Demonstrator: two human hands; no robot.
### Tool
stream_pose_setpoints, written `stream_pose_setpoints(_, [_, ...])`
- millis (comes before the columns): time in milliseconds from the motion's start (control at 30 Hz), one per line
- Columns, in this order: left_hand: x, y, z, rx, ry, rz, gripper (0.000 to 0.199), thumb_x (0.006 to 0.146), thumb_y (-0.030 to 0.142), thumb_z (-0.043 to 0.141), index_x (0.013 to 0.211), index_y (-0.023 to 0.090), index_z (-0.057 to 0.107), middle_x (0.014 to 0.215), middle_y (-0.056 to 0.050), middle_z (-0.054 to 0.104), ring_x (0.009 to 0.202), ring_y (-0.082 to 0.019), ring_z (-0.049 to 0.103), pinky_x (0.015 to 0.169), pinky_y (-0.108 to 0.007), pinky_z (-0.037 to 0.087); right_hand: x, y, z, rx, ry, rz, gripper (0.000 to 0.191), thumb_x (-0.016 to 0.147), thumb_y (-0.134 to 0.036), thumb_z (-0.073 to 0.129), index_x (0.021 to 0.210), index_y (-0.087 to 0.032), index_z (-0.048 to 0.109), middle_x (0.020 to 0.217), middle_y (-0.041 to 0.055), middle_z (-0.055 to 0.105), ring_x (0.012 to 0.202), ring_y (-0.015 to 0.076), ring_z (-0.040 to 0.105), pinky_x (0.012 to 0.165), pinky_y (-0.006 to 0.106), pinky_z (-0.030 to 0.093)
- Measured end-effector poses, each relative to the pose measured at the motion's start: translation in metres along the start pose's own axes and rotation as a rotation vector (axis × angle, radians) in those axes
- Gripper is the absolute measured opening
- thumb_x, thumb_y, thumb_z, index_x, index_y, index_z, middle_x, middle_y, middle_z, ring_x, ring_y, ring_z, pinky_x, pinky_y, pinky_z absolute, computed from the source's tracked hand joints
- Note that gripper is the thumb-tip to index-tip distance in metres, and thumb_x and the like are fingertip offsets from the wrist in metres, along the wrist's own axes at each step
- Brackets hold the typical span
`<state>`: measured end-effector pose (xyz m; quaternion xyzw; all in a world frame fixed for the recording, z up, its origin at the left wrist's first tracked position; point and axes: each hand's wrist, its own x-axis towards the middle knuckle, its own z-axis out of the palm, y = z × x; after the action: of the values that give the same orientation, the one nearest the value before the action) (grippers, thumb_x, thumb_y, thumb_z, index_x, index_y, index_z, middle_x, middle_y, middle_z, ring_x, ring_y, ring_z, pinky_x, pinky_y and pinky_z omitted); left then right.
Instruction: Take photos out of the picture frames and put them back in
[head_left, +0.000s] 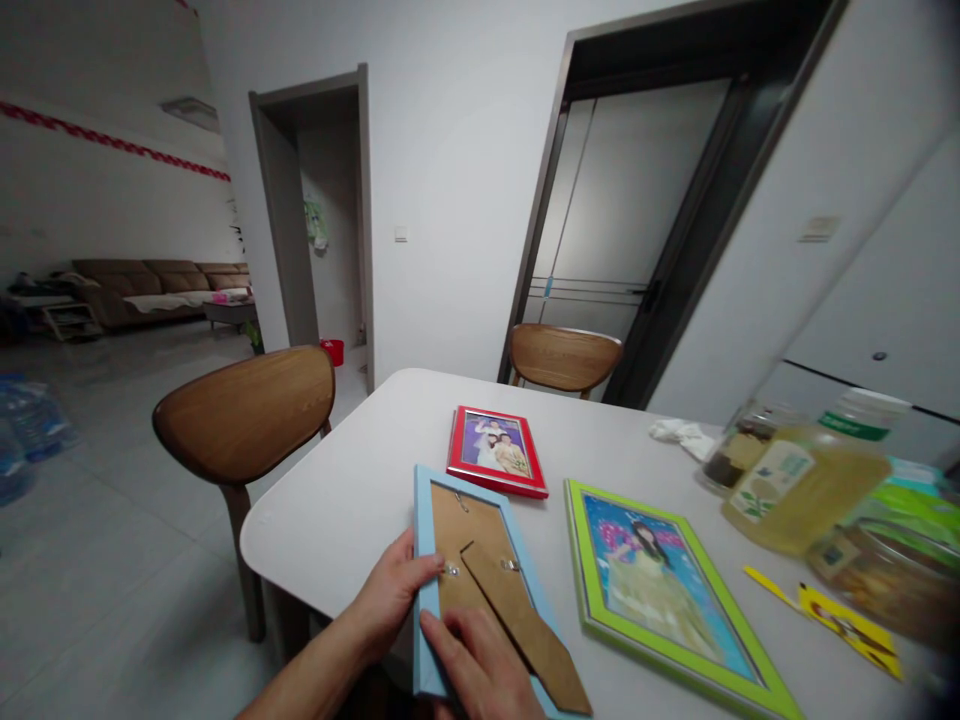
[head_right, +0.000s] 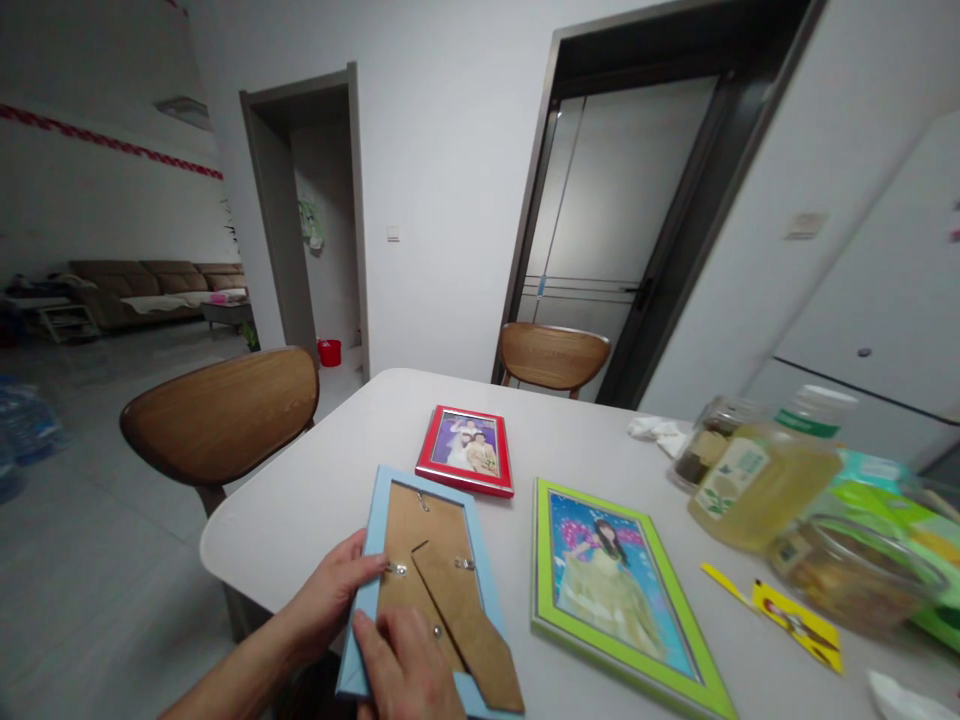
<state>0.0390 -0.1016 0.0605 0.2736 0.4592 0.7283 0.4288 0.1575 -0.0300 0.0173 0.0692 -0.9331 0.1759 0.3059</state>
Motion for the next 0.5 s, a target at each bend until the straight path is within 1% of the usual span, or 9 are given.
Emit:
stream_pose_setpoints(67, [0.008, -0.007, -0.011, 0.2, 0.05, 0.063, 0.052, 0.065, 0.019, 0.056, 0.113, 0.011, 0.041, 0.106, -0.011, 0.058, 0.095, -0.025, 0.054, 0.082, -0.035, 0.042, 0.001, 0.002, 0.01, -0.014, -0.092, 0.069, 0.07, 0.053, -0.001, 0.047, 0.121, -0.016, 0.037, 0.094, 0.0102, 0.053, 0.084, 0.02, 0.05, 0.073, 0.031, 0.046])
stream_pose_setpoints(167, [0.018, -0.015, -0.024, 0.639, 0.178, 0.141, 0.06, 0.061, 0.015, 0.055, 0.119, 0.013, 0.036, 0.116, -0.01, 0.052, 0.104, -0.023, 0.048, 0.09, -0.034, 0.035, 0.004, 0.002, 0.019, -0.021, -0.21, 0.18, 0.062, 0.054, -0.004, 0.048, 0.114, -0.017, 0.045, 0.095, 0.01, 0.053, 0.087, 0.021, 0.049, 0.075, 0.033, 0.044])
stream_pose_setpoints(267, [0.02, -0.023, -0.031, 1.013, 0.254, 0.129, 0.063, 0.062, 0.016, 0.052, 0.122, 0.01, 0.034, 0.123, -0.011, 0.045, 0.112, -0.024, 0.041, 0.097, -0.036, 0.026, 0.008, 0.002, 0.011, 0.051, -0.27, 0.244, 0.051, 0.058, -0.011, 0.054, 0.108, -0.02, 0.051, 0.095, 0.0084, 0.054, 0.086, 0.02, 0.05, 0.076, 0.032, 0.044])
stream_pose_setpoints(300, [0.02, -0.025, -0.032, 1.094, 0.26, 0.127, 0.063, 0.063, 0.017, 0.05, 0.123, 0.009, 0.033, 0.125, -0.012, 0.043, 0.114, -0.024, 0.039, 0.099, -0.037, 0.023, 0.01, 0.006, 0.003, 0.085, -0.265, 0.255, 0.046, 0.06, -0.015, 0.055, 0.106, -0.021, 0.052, 0.097, 0.0078, 0.055, 0.087, 0.0192, 0.05, 0.076, 0.031, 0.044])
stream_pose_setpoints(367, [0.019, -0.028, -0.032, 1.198, 0.258, 0.124, 0.063, 0.065, 0.019, 0.047, 0.125, 0.007, 0.031, 0.127, -0.012, 0.041, 0.115, -0.023, 0.037, 0.101, -0.038, 0.017, 0.017, 0.022, -0.017, 0.104, -0.188, 0.304, 0.036, 0.068, -0.022, 0.053, 0.104, -0.022, 0.054, 0.101, 0.0067, 0.054, 0.091, 0.0174, 0.051, 0.079, 0.029, 0.043])
stream_pose_setpoints(400, [0.018, -0.029, -0.031, 1.226, 0.25, 0.119, 0.063, 0.066, 0.02, 0.046, 0.125, 0.007, 0.031, 0.127, -0.012, 0.04, 0.116, -0.023, 0.036, 0.102, -0.038, 0.015, 0.022, 0.035, -0.028, 0.066, -0.128, 0.339, 0.031, 0.074, -0.024, 0.046, 0.104, -0.023, 0.054, 0.103, 0.0067, 0.054, 0.093, 0.0164, 0.051, 0.081, 0.029, 0.042])
stream_pose_setpoints(433, [0.017, -0.029, -0.03, 1.245, 0.243, 0.11, 0.063, 0.066, 0.021, 0.045, 0.126, 0.007, 0.03, 0.128, -0.011, 0.04, 0.116, -0.023, 0.036, 0.102, -0.038, 0.014, 0.027, 0.051, -0.039, -0.008, -0.039, 0.411, 0.029, 0.077, -0.025, 0.042, 0.102, -0.022, 0.055, 0.104, 0.0074, 0.054, 0.095, 0.0167, 0.05, 0.084, 0.03, 0.04])
stream_pose_setpoints(467, [0.017, -0.029, -0.029, 1.263, 0.238, 0.099, 0.064, 0.066, 0.022, 0.045, 0.126, 0.007, 0.03, 0.128, -0.011, 0.039, 0.117, -0.023, 0.035, 0.102, -0.038, 0.013, 0.032, 0.07, -0.048, -0.087, 0.009, 0.472, 0.029, 0.078, -0.025, 0.04, 0.103, -0.02, 0.055, 0.104, 0.0079, 0.053, 0.096, 0.0169, 0.049, 0.086, 0.031, 0.038])
stream_pose_setpoints(500, [0.016, -0.029, -0.028, 1.28, 0.232, 0.088, 0.064, 0.066, 0.023, 0.045, 0.126, 0.007, 0.029, 0.129, -0.011, 0.038, 0.118, -0.023, 0.034, 0.103, -0.037, 0.012, 0.037, 0.09, -0.055, -0.168, 0.022, 0.528, 0.03, 0.077, -0.025, 0.041, 0.102, -0.019, 0.056, 0.105, 0.0085, 0.053, 0.097, 0.0172, 0.049, 0.086, 0.03, 0.038])
